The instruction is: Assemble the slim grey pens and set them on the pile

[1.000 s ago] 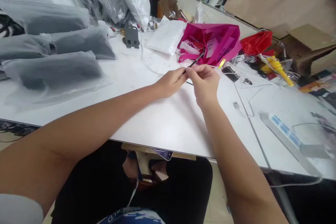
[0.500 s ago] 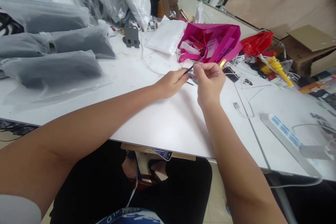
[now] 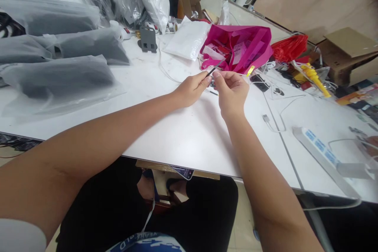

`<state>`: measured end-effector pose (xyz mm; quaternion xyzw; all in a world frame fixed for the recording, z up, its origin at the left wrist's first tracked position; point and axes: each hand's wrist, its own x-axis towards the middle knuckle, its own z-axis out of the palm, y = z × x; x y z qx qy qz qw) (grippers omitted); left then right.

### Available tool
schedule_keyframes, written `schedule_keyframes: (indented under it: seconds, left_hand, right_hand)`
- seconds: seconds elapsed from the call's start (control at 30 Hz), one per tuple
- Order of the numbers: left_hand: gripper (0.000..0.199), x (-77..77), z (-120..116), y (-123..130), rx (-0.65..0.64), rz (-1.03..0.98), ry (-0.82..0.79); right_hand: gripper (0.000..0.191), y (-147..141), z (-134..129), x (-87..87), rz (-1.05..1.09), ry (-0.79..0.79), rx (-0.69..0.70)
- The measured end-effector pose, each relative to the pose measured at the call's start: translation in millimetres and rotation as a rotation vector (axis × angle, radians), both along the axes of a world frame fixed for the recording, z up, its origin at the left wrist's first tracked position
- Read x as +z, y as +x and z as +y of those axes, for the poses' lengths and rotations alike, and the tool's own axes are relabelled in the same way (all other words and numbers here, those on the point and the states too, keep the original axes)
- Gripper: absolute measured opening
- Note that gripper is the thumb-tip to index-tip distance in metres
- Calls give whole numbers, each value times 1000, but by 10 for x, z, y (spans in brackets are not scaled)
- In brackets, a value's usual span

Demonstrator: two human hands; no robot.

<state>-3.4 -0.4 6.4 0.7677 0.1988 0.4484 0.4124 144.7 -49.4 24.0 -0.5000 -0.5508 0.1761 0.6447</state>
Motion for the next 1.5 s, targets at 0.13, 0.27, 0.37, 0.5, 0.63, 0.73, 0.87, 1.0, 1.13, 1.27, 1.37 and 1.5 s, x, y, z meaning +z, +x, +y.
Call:
schedule_keyframes:
  seconds: [0.13,0.27,0.37,0.5,0.63,0.73,0.87,1.0,1.13,1.27,1.37,1.5]
  left_hand:
    - [35,22,-7,-10,32,19,-12]
    - [35,42,-9,-19,59,34,-15]
    - [34,50,-11,-26,63,42,-31]
    - [31,54,-32,-38,38,76,-49]
    - [29,54,-53,-45,-7,113,-6]
    - [28,36,-52,-34,-26,111,7]
    - [31,1,-48,-11,-47,82,11]
    - [29,3,-72,0,-61,52,5]
    - [31,27,-86,-5,-55,52,-20]
    - [36,26,-9,-31,17,46,-37]
    - [36,9,99,-60,118,31,-37]
    - [37,1,200,-83,197,32,-42]
  right_hand:
    - [30,128,54,-6,-17,-26,-83]
    - [36,308,129,-20,22,-20,-192]
    - [36,335,131,-14,31,-26,-200]
    - [35,197,66,19,-15,-24,-69]
    - [31,64,19,35,7,-7,-46]
    - [32,30,11,27,11,6,-87]
    - [30,0,15,5,10,9,-89]
    - [28,-37,18,-10,35,20,-87]
    - [27,-35,6,9,26,-23,-83]
    - [29,107,22,46,25,-55,-87]
    - [32,324,76,38,-9,-65,-155]
    - [31,632,182,-29,-63,-101,-275]
